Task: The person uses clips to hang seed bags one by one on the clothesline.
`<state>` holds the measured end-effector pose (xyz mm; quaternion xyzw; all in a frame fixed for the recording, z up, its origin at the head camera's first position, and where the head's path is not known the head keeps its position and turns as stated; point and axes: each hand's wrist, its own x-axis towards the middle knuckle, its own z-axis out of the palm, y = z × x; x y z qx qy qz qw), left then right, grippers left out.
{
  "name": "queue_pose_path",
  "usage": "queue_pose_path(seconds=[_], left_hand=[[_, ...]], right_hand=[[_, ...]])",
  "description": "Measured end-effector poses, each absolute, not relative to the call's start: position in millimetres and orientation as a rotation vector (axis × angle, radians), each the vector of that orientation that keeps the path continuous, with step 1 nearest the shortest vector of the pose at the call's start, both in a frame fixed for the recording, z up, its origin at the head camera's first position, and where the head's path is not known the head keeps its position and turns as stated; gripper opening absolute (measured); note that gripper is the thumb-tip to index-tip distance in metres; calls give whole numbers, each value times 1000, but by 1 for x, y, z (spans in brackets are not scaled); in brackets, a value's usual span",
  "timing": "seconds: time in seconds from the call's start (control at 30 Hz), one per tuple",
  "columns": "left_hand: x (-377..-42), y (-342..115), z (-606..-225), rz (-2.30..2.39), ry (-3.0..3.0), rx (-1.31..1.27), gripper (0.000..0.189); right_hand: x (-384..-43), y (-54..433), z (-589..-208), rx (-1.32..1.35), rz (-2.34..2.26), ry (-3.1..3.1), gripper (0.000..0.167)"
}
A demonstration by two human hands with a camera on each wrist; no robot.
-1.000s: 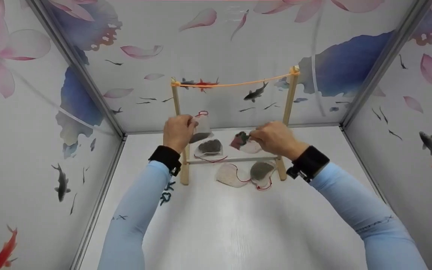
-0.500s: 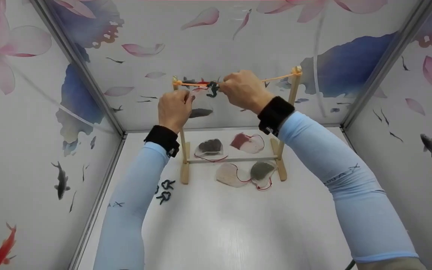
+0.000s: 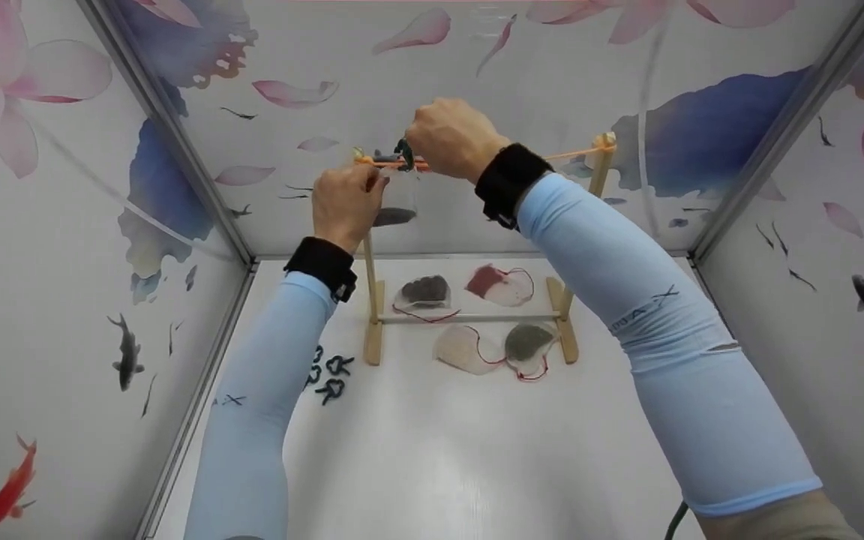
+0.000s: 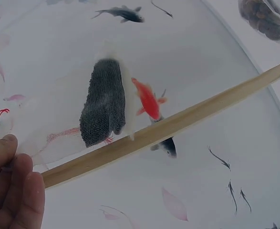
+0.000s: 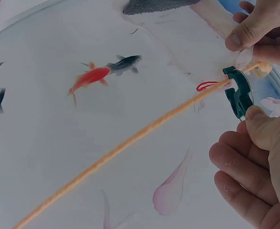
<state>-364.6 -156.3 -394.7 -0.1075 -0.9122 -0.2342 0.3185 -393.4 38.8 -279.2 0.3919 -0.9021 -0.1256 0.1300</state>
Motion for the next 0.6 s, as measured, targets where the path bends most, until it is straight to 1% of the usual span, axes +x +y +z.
queue_pose_path(seconds=[0.23,0.47,0.53,0.6], left_hand=[[-368,-156,-395,-589,-2313,-338,22],[-372,-157,-397,-631,-2243,-373,37],[-372,-158,-398,-626,-2248,-365,37],[-372,-158,-400,-630,-2260,-363,37]], right_hand=[[-397,32,-279,1168,-390,-2620,26],[-395,26,-290,1178,-412,-2628,16],[-395,26,-295,1180,-393,-2638,18],[-396,28,-300,1176,-363,-2656,24]])
